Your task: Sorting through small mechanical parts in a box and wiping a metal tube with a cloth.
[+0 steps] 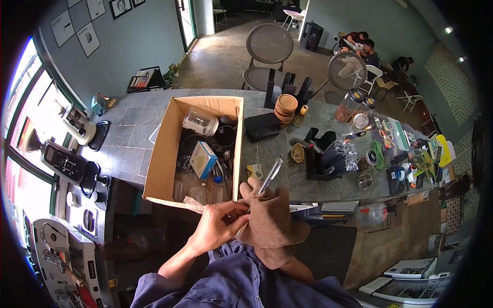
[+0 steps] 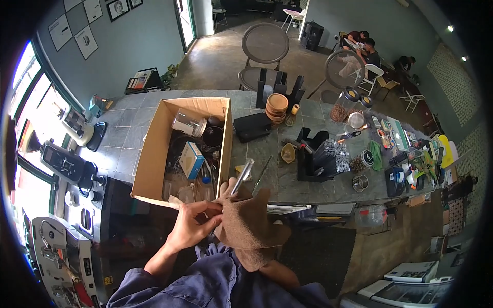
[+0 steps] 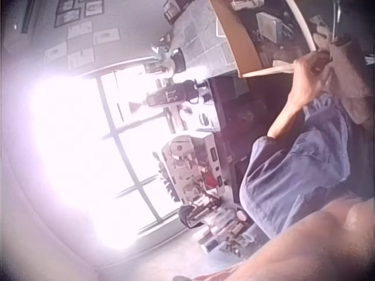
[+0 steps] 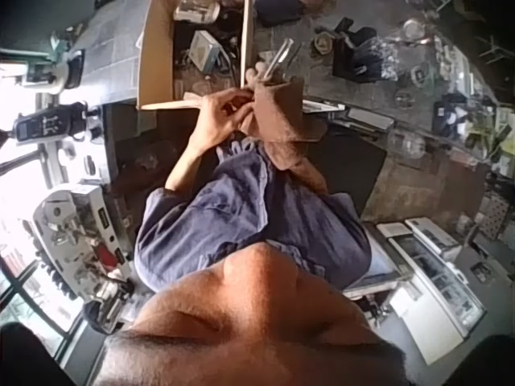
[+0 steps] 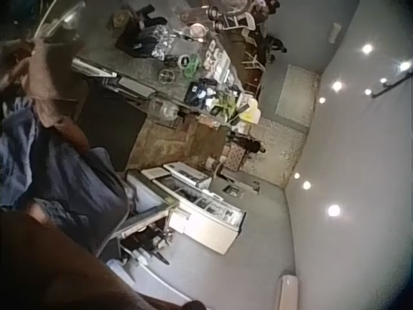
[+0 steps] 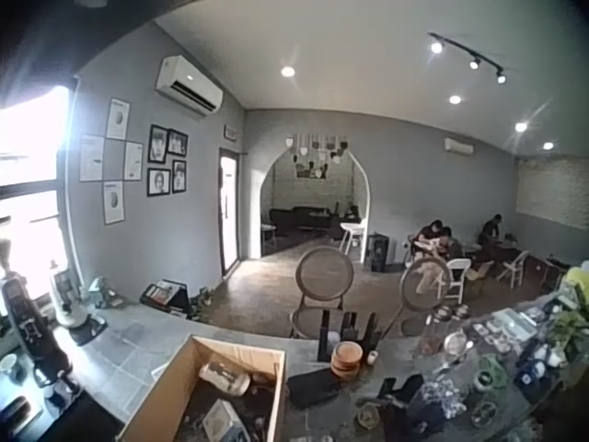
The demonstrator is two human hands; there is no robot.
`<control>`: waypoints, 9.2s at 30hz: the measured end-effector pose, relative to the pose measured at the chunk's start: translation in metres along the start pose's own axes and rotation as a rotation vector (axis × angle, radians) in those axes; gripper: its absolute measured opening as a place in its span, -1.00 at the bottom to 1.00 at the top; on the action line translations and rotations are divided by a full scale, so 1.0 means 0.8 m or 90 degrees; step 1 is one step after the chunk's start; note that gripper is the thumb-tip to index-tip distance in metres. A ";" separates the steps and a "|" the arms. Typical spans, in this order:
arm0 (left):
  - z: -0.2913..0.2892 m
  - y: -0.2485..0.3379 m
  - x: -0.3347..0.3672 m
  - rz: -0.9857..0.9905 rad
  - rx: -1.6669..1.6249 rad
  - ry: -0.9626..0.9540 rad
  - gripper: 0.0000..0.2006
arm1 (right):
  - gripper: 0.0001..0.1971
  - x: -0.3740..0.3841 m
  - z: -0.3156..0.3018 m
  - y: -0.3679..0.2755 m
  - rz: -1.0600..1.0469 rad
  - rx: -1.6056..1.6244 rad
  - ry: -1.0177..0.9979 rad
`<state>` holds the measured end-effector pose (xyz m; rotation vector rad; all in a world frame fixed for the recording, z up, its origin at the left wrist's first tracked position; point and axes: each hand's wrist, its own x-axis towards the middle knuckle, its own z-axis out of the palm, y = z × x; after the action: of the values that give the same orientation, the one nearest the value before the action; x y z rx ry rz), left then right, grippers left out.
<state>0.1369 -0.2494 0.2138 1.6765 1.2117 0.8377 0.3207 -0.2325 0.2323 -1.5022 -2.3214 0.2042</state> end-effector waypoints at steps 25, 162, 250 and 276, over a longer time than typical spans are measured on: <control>0.047 -0.027 -0.019 0.005 -0.071 0.075 -0.92 | -0.63 -0.010 0.052 0.037 0.040 0.170 0.080; -0.100 -0.347 0.210 -0.336 0.793 -0.112 -0.72 | -0.39 -0.103 0.063 0.057 -0.108 0.237 -0.109; 0.100 -0.055 -0.004 -0.101 -0.415 0.074 -0.82 | -0.84 -0.027 0.012 0.040 0.056 0.212 -0.138; 0.181 0.001 0.102 0.030 -0.374 0.060 -0.83 | -0.85 -0.073 -0.071 0.171 -0.010 -0.135 0.059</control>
<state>0.2894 -0.2095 0.1608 1.1983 0.8712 1.1784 0.4797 -0.2314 0.2282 -1.5546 -2.3396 -0.1168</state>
